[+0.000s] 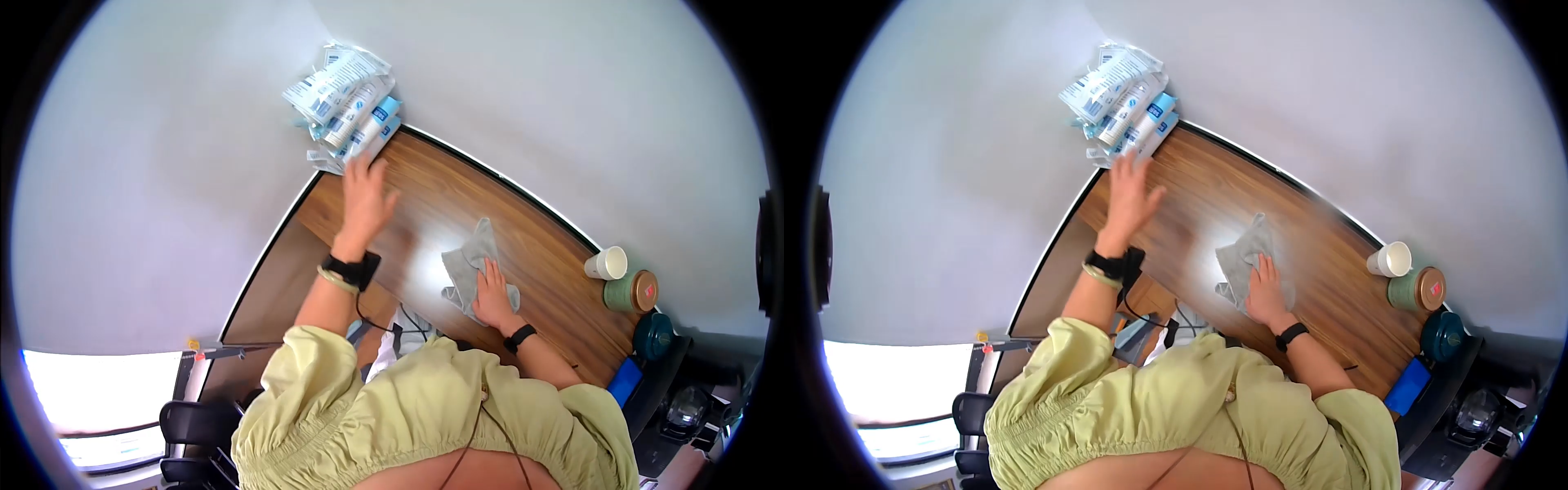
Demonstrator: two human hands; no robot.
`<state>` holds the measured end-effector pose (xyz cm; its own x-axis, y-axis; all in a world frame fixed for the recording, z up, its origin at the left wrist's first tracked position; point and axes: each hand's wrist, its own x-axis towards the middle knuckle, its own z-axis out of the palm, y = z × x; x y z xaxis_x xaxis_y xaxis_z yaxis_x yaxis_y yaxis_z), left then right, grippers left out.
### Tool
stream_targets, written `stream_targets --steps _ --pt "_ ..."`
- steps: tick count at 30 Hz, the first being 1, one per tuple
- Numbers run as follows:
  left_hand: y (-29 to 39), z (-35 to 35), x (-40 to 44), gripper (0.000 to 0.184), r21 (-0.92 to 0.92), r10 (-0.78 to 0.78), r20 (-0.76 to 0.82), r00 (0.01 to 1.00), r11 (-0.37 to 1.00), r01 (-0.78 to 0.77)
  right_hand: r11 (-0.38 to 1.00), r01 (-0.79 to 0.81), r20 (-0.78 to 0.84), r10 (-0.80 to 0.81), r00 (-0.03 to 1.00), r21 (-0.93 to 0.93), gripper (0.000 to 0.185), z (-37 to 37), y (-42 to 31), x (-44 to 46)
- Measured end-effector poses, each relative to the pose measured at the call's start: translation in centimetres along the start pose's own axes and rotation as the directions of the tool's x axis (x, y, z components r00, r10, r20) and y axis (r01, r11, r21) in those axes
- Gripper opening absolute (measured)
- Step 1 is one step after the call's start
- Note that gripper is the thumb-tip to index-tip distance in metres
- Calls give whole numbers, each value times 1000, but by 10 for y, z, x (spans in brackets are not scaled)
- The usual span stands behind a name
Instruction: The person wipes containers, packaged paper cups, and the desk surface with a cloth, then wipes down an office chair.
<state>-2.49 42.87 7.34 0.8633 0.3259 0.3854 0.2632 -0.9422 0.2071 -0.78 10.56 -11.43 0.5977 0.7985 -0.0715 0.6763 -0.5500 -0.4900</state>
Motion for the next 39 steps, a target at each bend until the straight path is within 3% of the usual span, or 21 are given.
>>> stream_targets --steps 2,5,9,12,16,22,29,31,33,35,38,39 --pt "-32 -15 42 72 63 -17 -140 990 998 26 999 -22 -16 21 1000 -26 69 8 -7 15" --pt "-74 -30 97 82 223 -69 -223 972 968 120 995 -102 16 101 995 18 80 -2 -39 43" --pt "-125 -23 144 97 346 -136 -121 983 923 170 967 -256 -5 255 967 -23 90 -1 -79 72" --pt "-156 -2 162 98 240 -218 16 976 948 208 938 -333 -24 332 943 -92 91 5 -91 87" --pt "-179 5 167 81 120 -133 -99 986 982 144 918 -365 -46 362 931 -157 93 33 -80 93" --pt "-180 -12 164 74 141 -85 -129 988 985 103 929 -320 -88 309 947 -184 85 34 -76 86" --pt "-158 -42 147 70 219 192 -342 920 968 -120 946 -292 -48 288 956 -142 87 32 -72 85" --pt "-122 -62 126 68 179 284 -414 865 957 -228 953 -269 -102 256 961 -142 76 26 -74 83" --pt "-88 -55 78 81 181 417 -336 845 909 -376 967 -240 -162 224 961 -83 64 26 -71 73" --pt "-70 -33 40 84 105 450 -226 864 893 -438 987 -159 -256 160 953 26 49 25 -45 73" --pt "-53 13 -8 81 -73 420 -98 902 901 -427 876 -445 -353 483 801 186 31 2 -32 54" --pt "-52 30 -23 81 -74 418 -44 907 904 -421 848 -456 -446 530 721 270 26 4 -16 43"
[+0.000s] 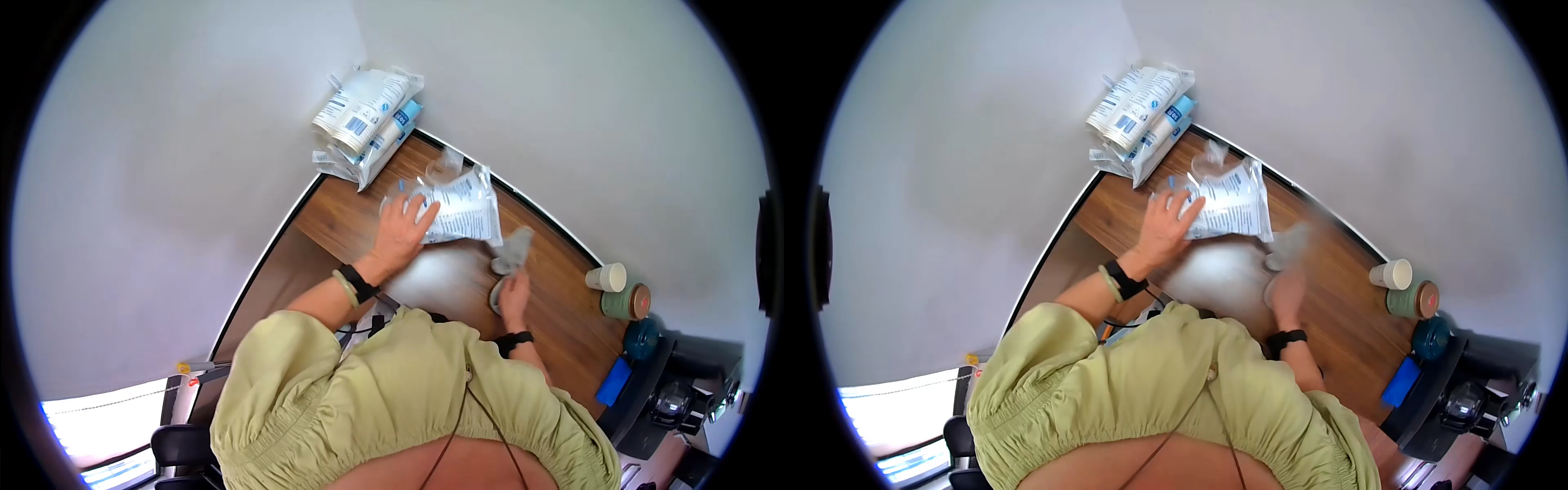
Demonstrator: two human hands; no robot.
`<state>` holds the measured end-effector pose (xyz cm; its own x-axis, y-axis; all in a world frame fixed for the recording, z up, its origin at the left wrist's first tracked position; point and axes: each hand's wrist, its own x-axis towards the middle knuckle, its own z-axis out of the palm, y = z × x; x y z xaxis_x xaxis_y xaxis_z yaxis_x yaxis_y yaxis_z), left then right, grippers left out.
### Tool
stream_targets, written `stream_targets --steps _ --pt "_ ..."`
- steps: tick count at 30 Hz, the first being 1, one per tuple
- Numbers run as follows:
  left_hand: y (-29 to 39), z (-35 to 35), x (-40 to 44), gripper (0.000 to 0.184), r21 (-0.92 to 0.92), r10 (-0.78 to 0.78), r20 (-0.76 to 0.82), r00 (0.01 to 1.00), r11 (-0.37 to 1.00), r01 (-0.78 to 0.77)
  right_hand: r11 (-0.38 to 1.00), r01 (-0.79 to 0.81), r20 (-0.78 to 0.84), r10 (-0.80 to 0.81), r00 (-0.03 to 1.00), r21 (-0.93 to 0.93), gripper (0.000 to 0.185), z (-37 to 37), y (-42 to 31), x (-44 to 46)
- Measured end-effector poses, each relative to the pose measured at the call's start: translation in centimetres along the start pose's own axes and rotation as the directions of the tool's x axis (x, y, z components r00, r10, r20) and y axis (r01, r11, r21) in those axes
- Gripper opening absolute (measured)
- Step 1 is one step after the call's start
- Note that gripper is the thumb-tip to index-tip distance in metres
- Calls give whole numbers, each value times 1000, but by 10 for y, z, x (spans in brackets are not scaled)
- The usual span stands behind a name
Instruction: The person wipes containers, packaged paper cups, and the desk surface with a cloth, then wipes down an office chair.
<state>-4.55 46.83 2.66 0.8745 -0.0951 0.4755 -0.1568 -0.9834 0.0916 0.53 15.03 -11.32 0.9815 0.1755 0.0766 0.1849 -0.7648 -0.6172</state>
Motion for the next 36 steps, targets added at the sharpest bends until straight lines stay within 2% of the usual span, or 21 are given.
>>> stream_targets --steps 1,3,5,7,8,11,12,14,15,16,18,19,21,23,24,27,30,33,36 --pt "4 16 -13 81 3 -6 49 999 1000 6 996 -47 -122 56 991 72 23 -3 21 2" --pt "13 49 -37 80 -47 -51 184 981 997 61 954 -297 -81 300 951 44 23 -36 33 5" --pt "21 63 -47 80 -135 -68 326 943 984 117 963 -256 -161 266 951 80 24 -55 46 1" --pt "31 65 -50 80 -264 -45 477 878 945 191 946 -275 -150 301 942 174 25 -67 51 -3" --pt "33 67 -50 81 -306 23 530 848 937 166 934 -282 -140 316 938 219 26 -71 53 -4" --pt "29 68 -46 86 -311 88 366 926 950 33 868 -286 -107 356 928 406 28 -66 62 -2" --pt "19 68 -34 79 -371 32 368 929 922 115 828 -302 -88 385 919 472 27 -67 59 -1" --pt "-15 50 -2 61 -588 -259 269 928 718 371 730 -333 -42 442 896 596 26 -71 41 1" --pt "-36 40 13 45 -519 -483 37 875 739 430 690 -354 -3 459 889 631 26 -72 38 3" --pt "-63 24 29 52 -708 -685 193 703 399 583 647 -375 35 473 880 664 26 -73 36 5" --pt "-128 1 51 48 -667 -883 -66 464 385 638 563 -400 104 484 869 723 27 -80 26 9" --pt "-165 4 58 49 -708 -942 -133 307 308 636 524 -405 135 478 868 749 27 -85 14 11" --pt "-219 -2 60 58 -863 -965 162 206 -37 504 457 -405 170 472 865 792 25 -93 -11 14" --pt "-273 30 56 59 -874 -977 189 101 -120 471 404 -387 173 473 864 829 22 -96 -32 19" --pt "-270 28 64 60 -877 -977 207 51 -162 453 404 -388 183 459 869 829 22 -95 -34 20" --pt "-252 23 78 60 -896 -900 424 103 -400 194 400 -401 207 447 870 824 20 -92 -33 15" --pt "-254 31 79 56 -909 -899 400 179 -364 206 405 -414 209 461 863 816 20 -85 -31 10" --pt "-249 30 78 56 -944 -932 311 187 -279 178 362 -416 209 490 846 834 20 -83 -37 7" --pt "-233 9 76 61 -945 -916 210 341 -101 310 296 -430 259 473 842 853 21 -83 -25 6"
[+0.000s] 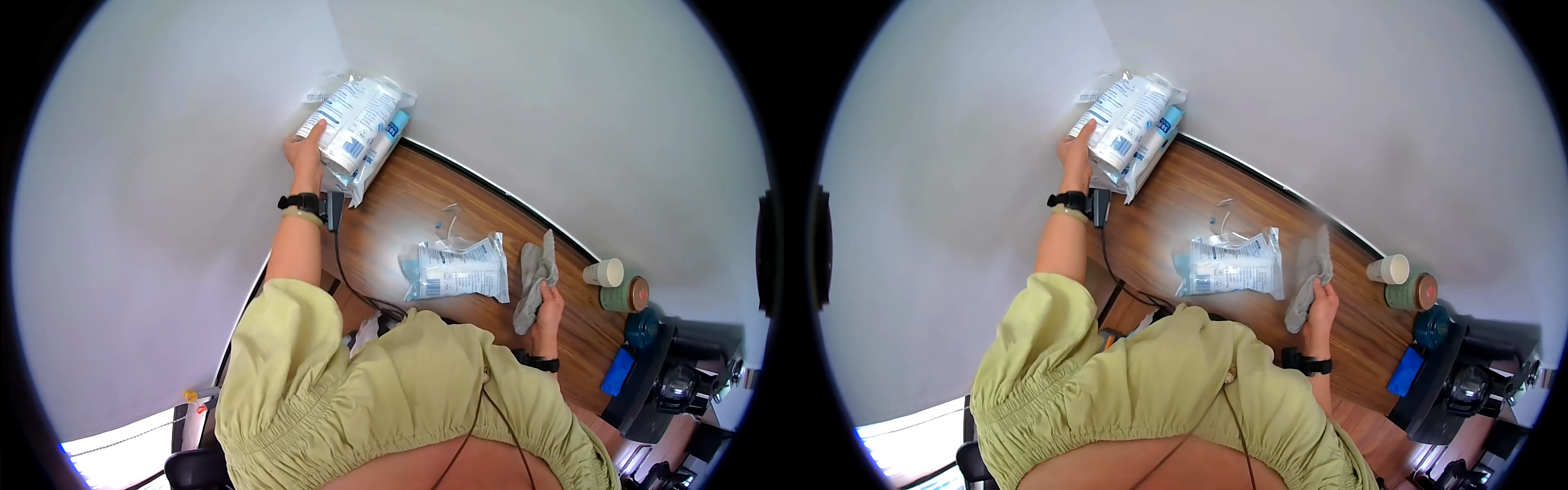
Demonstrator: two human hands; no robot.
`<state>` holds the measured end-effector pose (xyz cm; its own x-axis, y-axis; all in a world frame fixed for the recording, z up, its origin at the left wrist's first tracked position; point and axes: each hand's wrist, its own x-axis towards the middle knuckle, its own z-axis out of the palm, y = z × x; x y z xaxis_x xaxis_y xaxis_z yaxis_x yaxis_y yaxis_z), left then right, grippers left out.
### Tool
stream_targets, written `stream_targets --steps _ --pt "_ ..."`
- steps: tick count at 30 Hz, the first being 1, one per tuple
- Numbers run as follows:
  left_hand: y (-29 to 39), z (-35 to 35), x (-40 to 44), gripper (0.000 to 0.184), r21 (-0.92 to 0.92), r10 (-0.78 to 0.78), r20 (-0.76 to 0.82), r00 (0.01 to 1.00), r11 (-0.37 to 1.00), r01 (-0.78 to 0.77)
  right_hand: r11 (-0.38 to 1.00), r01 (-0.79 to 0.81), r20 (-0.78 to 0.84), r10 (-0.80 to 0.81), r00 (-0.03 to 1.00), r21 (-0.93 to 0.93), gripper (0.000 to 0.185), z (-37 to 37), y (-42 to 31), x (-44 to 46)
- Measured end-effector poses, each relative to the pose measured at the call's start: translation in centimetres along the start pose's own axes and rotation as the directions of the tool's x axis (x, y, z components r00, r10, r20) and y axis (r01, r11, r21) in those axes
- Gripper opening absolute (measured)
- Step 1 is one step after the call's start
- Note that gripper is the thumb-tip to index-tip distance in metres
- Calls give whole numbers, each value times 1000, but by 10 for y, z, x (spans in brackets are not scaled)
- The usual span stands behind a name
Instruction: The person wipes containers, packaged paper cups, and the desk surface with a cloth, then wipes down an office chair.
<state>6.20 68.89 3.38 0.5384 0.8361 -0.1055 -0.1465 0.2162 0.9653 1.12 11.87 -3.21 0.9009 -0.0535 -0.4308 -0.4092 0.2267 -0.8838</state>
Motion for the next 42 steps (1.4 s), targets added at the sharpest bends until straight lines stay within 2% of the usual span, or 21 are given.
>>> stream_targets --steps 3,6,9,11,13,14,15,18,22,25,26,29,30,32,33,34,35,36,38,41,42 --pt "10 12 -37 69 128 205 -147 968 974 -187 995 58 7 -59 998 85 25 12 -16 -3" --pt "26 16 -76 72 85 257 -93 962 965 -249 988 148 122 -153 981 50 28 43 -47 -18" --pt "21 27 -120 67 -51 260 -16 965 964 -260 890 342 229 -281 932 -300 32 78 -71 -26" --pt "28 37 -147 65 -127 256 64 965 961 -247 759 603 424 -476 771 -245 36 119 -89 -33" --pt "33 45 -167 64 -172 298 124 946 946 -276 427 876 556 -682 476 -226 43 161 -111 -47" --pt "38 49 -179 64 -192 310 150 939 941 -280 300 925 592 -711 379 -233 46 181 -120 -48" --pt "38 55 -189 64 -209 321 172 931 936 -284 170 958 631 -723 281 -232 50 198 -126 -47" --pt "34 70 -216 62 -297 338 224 914 917 -266 -62 945 642 -748 168 -320 53 237 -127 -53" --pt "30 71 -212 55 -417 330 170 929 878 -235 -111 966 690 -719 84 -233 43 251 -122 -63" --pt "25 62 -195 50 -367 278 163 947 908 -203 -214 973 804 -592 -56 -90 43 242 -99 -73" --pt "29 58 -194 46 -366 185 178 966 924 -109 -188 982 826 -559 -78 -34 43 238 -91 -75" --pt "39 58 -200 49 -431 149 230 962 901 -36 -252 967 794 -594 -133 -27 43 222 -86 -58" --pt "38 60 -202 53 -485 136 236 962 874 -4 -276 956 759 -642 -107 -99 44 220 -97 -55" --pt "37 64 -206 55 -589 130 333 934 802 98 -195 952 579 -815 -22 -238 45 220 -116 -43" --pt "37 66 -206 56 -633 134 382 914 758 154 -5 976 460 -882 99 -219 45 223 -126 -38" --pt "29 65 -203 63 -598 143 486 862 774 209 182 968 340 -911 231 -172 45 227 -136 -36" --pt "21 63 -205 63 -612 86 508 857 737 289 356 929 226 -902 369 -97 45 229 -143 -38" --pt "18 66 -212 64 -623 32 531 847 693 364 521 848 212 -843 494 97 43 230 -149 -41" --pt "14 69 -223 63 -639 -18 619 786 570 517 724 515 266 -665 698 458 41 231 -157 -46" --pt "28 69 -238 58 -561 48 802 596 403 723 775 172 495 -539 682 608 41 229 -162 -54" --pt "26 72 -241 72 -519 -41 766 642 550 654 837 140 567 -471 676 529 39 230 -155 -53"
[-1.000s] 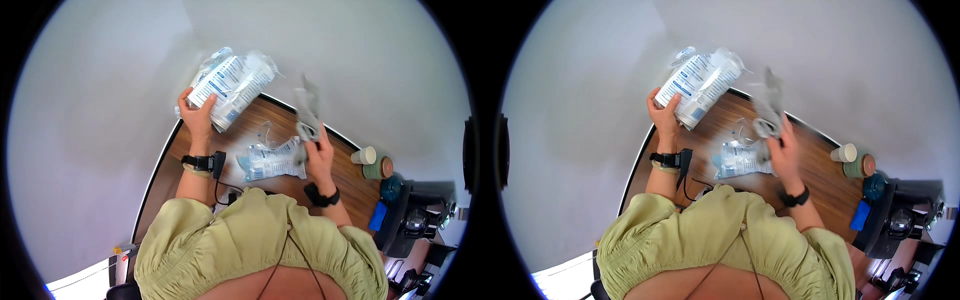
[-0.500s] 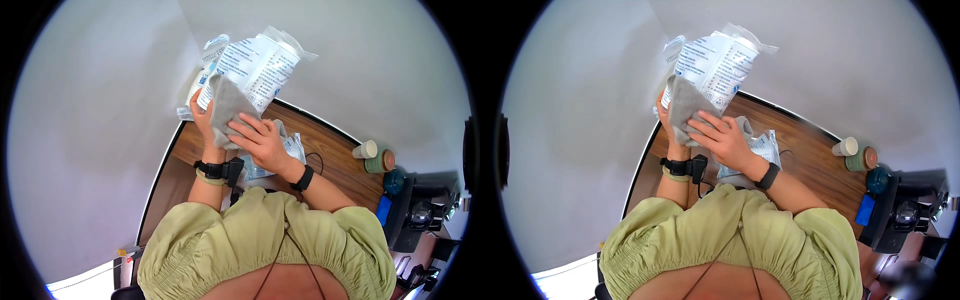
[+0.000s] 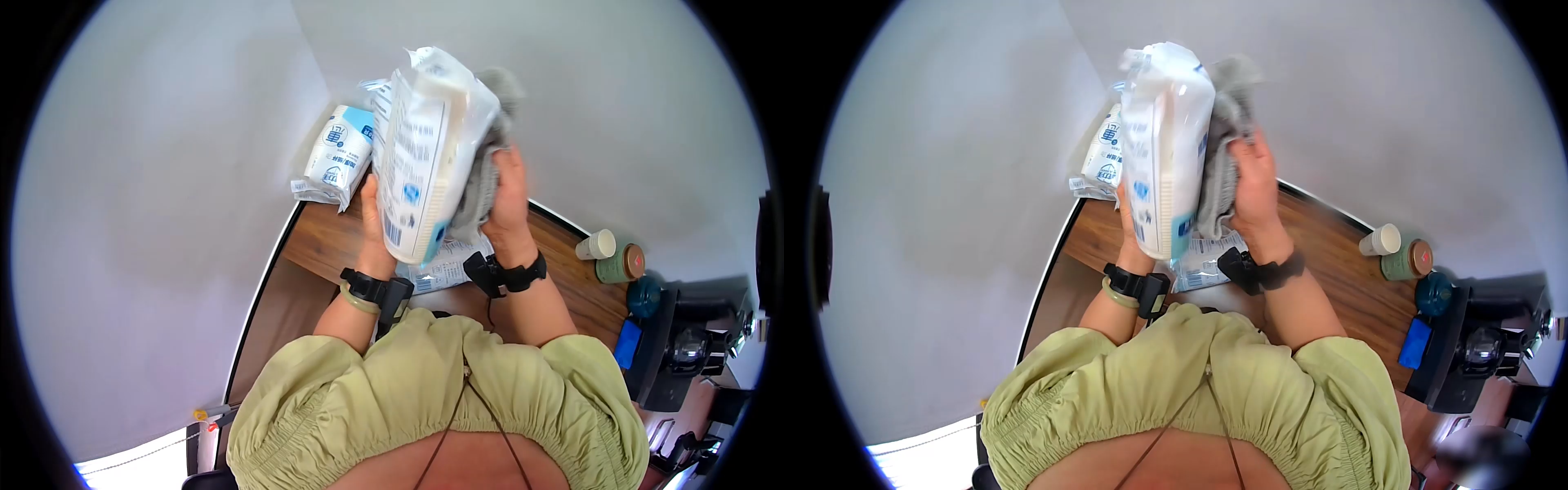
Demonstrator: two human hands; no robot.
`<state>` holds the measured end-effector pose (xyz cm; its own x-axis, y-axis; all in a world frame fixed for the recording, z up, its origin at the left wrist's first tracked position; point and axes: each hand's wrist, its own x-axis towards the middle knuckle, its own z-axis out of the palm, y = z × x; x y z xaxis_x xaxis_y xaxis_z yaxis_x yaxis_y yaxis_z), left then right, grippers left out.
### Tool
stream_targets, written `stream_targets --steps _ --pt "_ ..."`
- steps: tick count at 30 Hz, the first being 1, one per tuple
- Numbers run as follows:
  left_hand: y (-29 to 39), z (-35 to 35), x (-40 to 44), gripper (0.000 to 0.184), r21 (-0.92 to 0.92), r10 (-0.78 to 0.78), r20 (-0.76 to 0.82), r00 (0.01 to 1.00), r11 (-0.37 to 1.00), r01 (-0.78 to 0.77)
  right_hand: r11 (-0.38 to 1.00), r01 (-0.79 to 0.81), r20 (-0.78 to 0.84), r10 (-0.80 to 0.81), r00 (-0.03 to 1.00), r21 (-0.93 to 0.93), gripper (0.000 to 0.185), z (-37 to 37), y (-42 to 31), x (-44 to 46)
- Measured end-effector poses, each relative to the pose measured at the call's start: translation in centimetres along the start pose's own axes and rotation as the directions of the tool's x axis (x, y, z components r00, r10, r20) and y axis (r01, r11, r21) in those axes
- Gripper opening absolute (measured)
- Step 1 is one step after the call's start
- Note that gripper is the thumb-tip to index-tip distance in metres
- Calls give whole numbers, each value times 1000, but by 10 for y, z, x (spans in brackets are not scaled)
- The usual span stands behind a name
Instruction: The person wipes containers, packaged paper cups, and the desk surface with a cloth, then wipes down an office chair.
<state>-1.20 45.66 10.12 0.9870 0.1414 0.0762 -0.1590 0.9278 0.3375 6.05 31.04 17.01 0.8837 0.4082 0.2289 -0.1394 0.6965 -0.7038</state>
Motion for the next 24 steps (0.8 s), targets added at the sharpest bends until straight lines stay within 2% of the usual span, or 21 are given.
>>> stream_targets --steps 1,2,3,5,7,9,12,15,18,21,22,24 --pt "-4 1 0 75 308 62 18 998 949 -65 979 -53 -32 48 998 -195 40 2 9 -3" --pt "-7 2 -3 75 474 94 26 995 875 -95 965 -21 -3 21 1000 -260 41 6 15 -9" --pt "-9 1 -6 75 432 74 26 997 898 -78 946 11 29 -2 1000 -324 42 11 19 -15" --pt "-10 -2 -14 76 335 26 33 999 942 -36 840 200 189 -119 975 -504 43 14 26 -21" --pt "-7 -5 -24 77 273 -18 34 999 962 8 589 401 334 -225 915 -702 45 8 37 -25" --pt "-4 -8 -29 77 246 -39 33 999 969 30 296 580 522 -256 814 -759 47 8 39 -36" --pt "-1 -10 -31 78 241 -39 29 999 970 31 177 638 612 -182 770 -750 50 7 38 -59" --pt "1 -11 -31 79 248 -28 17 999 969 23 243 678 645 -210 735 -693 50 -4 38 -64" --pt "3 -10 -31 80 256 -15 14 1000 967 11 259 638 587 -250 770 -725 48 -2 21 -56" --pt "1 -6 -28 81 270 -5 9 1000 963 2 377 581 408 -448 796 -721 44 19 7 -41" --pt "-2 -6 -27 82 272 -6 6 1000 962 4 366 589 407 -464 787 -721 41 23 8 -40" --pt "-4 -3 -26 82 290 4 8 1000 957 -6 261 714 570 -455 684 -649 41 38 4 -49"
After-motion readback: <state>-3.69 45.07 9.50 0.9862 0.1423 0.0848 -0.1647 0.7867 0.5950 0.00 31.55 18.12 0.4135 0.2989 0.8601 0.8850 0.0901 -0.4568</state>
